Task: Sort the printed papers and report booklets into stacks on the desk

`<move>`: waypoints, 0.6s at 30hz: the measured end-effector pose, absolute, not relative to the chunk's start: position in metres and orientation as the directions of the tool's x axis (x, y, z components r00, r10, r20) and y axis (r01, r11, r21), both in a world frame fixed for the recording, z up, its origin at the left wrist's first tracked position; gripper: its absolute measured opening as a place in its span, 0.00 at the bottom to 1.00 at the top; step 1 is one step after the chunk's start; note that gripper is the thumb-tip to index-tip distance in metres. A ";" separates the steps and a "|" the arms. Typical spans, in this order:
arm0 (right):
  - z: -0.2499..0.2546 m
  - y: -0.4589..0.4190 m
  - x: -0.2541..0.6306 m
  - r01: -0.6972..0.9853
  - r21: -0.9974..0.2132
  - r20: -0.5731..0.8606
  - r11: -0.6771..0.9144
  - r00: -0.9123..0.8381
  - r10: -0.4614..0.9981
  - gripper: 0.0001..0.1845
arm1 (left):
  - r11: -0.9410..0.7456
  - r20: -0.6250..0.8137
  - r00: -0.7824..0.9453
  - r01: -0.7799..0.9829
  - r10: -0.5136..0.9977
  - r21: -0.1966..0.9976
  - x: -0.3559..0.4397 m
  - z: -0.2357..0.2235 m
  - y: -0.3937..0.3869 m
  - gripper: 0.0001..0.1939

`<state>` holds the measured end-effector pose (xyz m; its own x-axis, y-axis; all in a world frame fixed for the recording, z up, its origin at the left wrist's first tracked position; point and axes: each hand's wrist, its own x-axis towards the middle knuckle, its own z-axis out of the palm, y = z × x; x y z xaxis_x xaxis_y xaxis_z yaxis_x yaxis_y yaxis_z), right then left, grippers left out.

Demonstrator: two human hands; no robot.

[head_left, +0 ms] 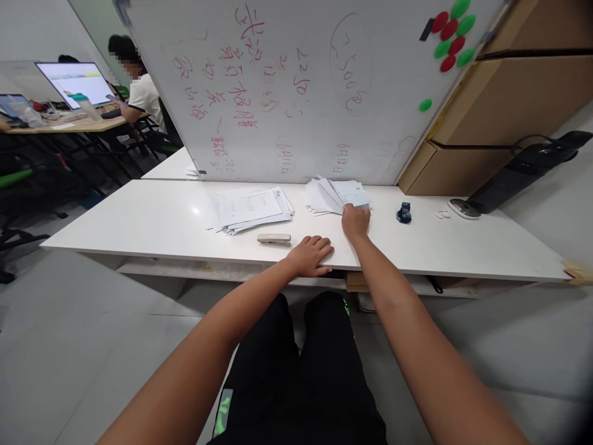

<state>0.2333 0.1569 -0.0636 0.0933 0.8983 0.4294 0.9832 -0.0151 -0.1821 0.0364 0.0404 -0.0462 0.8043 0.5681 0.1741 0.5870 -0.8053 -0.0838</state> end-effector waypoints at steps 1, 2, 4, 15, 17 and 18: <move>-0.063 0.156 0.233 0.982 -0.188 0.437 -0.015 0.098 0.894 0.20 | -0.806 0.174 0.805 0.586 0.568 -0.081 0.036 -0.046 0.040 0.31; -0.063 0.156 0.233 0.981 -0.194 0.442 -0.019 0.105 0.891 0.19 | -0.807 0.174 0.805 0.586 0.568 -0.077 0.036 -0.046 0.040 0.31; -0.061 0.155 0.232 0.978 -0.206 0.431 -0.041 0.128 0.893 0.17 | -0.804 0.174 0.800 0.591 0.574 -0.064 0.036 -0.046 0.040 0.31; -0.067 0.159 0.235 0.969 -0.232 0.412 -0.085 0.177 0.894 0.19 | -0.802 0.225 0.777 0.595 0.588 0.043 0.036 -0.045 0.040 0.29; -0.063 0.154 0.235 0.963 -0.258 0.439 -0.083 0.193 0.877 0.19 | -0.794 0.259 0.754 0.599 0.604 0.105 0.035 -0.044 0.040 0.27; -0.059 0.148 0.235 0.955 -0.286 0.451 -0.080 0.207 0.868 0.20 | -0.783 0.275 0.737 0.606 0.618 0.138 0.034 -0.043 0.039 0.25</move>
